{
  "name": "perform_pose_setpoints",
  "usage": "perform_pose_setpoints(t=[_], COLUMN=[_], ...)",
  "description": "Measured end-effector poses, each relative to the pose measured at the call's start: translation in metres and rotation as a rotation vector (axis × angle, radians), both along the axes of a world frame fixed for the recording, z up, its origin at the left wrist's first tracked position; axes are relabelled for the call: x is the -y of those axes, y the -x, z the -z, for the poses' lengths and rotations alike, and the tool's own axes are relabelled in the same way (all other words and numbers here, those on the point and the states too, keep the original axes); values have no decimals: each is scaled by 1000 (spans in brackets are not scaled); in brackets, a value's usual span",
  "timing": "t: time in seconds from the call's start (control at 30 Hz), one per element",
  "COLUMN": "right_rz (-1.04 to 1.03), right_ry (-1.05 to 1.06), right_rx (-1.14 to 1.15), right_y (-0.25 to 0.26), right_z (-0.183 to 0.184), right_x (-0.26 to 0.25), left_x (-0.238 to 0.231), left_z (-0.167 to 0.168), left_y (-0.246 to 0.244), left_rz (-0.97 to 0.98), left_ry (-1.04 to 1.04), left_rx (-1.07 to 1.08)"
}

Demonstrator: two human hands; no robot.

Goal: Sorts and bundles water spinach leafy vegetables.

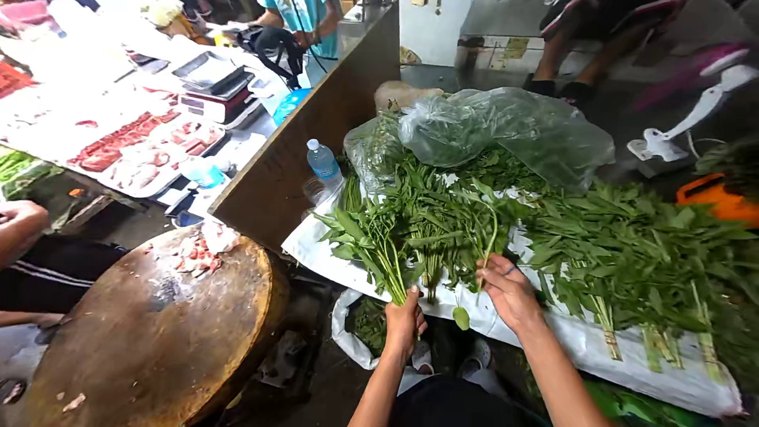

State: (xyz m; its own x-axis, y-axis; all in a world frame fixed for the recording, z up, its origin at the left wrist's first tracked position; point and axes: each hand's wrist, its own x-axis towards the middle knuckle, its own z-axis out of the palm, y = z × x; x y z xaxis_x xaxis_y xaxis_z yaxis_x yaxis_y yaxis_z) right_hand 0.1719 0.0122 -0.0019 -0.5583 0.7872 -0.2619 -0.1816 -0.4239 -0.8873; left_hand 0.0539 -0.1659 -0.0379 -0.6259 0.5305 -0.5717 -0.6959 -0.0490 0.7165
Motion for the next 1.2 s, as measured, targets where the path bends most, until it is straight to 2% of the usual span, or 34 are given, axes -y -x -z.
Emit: perform_pose_setpoints(t=[0.27, 0.47, 0.53, 0.63, 0.7, 0.93, 1.07, 1.2], right_rz=[-97, -159, -250, -508, -601, -691, -611, -595], right_ry=[-153, -179, -268, -393, -431, -521, -555, -533], right_rx=[-50, -32, 54, 356, 494, 599, 504, 507], right_y=[27, 45, 52, 61, 64, 62, 47, 24], right_z=[-16, -27, -30, -30, -24, -22, -27, -33], right_x=[20, 28, 31, 44, 57, 73, 65, 67], left_x=[-1, -1, -1, -3, -5, -8, -10, -10], left_z=[-1, 3, 3, 3, 1, 1, -9, -17], left_y=[-4, -13, -16, -19, -20, -11, -5, 3], left_rz=[-4, 16, 22, 25, 3, -42, -31, -117], left_ry=[-69, -87, -102, -143, -167, -168, -203, -243], left_rx=[-19, 14, 23, 51, 77, 95, 113, 66])
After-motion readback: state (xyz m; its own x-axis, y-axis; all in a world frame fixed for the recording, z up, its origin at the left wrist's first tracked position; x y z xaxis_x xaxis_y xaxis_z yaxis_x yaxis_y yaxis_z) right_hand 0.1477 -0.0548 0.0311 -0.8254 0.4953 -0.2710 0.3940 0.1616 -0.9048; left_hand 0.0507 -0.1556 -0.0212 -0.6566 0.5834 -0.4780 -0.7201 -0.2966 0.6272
